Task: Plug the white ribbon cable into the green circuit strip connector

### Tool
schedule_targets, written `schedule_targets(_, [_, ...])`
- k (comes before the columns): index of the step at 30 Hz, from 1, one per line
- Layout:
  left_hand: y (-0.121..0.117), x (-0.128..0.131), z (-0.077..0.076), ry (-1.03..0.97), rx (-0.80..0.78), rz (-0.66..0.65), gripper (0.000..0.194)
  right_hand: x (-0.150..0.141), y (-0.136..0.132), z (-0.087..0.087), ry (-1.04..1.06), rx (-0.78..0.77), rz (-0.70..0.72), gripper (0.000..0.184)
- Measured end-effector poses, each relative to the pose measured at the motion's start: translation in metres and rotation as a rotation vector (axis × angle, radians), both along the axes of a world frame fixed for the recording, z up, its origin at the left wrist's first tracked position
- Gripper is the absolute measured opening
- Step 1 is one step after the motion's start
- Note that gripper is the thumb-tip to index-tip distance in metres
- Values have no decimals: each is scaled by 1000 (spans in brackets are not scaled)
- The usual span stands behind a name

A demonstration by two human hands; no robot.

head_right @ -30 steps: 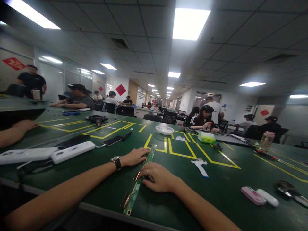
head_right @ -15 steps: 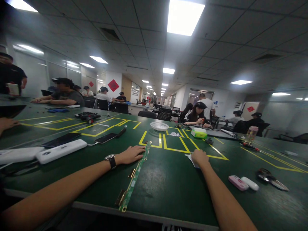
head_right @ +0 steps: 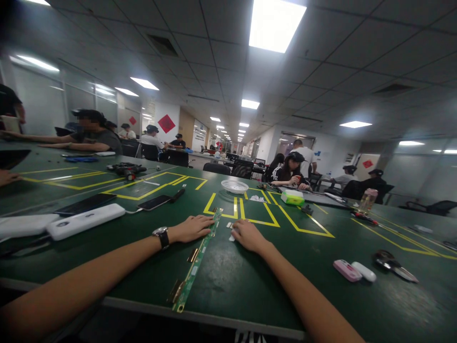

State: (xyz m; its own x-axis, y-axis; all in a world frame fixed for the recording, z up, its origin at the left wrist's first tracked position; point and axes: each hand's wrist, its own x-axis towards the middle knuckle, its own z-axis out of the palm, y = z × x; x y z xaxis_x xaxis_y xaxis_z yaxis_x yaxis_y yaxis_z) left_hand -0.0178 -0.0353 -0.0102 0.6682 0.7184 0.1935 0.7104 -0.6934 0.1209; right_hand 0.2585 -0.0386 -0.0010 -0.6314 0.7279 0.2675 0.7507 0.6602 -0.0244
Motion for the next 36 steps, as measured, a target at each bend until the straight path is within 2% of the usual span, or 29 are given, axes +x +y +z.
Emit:
schedule_targets(3, [-1,1,-1,26,15,19,47,-22,-12,-3,22,33,98,39])
schedule_targets(6, [-1,3,-3,41,17,14,46,-30,-17,-5,28,46,124,40])
schedule_targets(16, [1,3,-6,8,38,2,48,-28,-13,-11,24,41,50,40])
schedule_targets(24, [-1,4,-8,-19,29,-2,48,-28,-15,-9,12,-1,58,42])
schedule_targets(31, [2,1,-4,13,-52,-35,48,-27,-17,-4,-2,-63,69,43])
schedule_targets(36, [1,0,-1,30,-52,-41,46,-26,-17,-2,-1,-97,100,45])
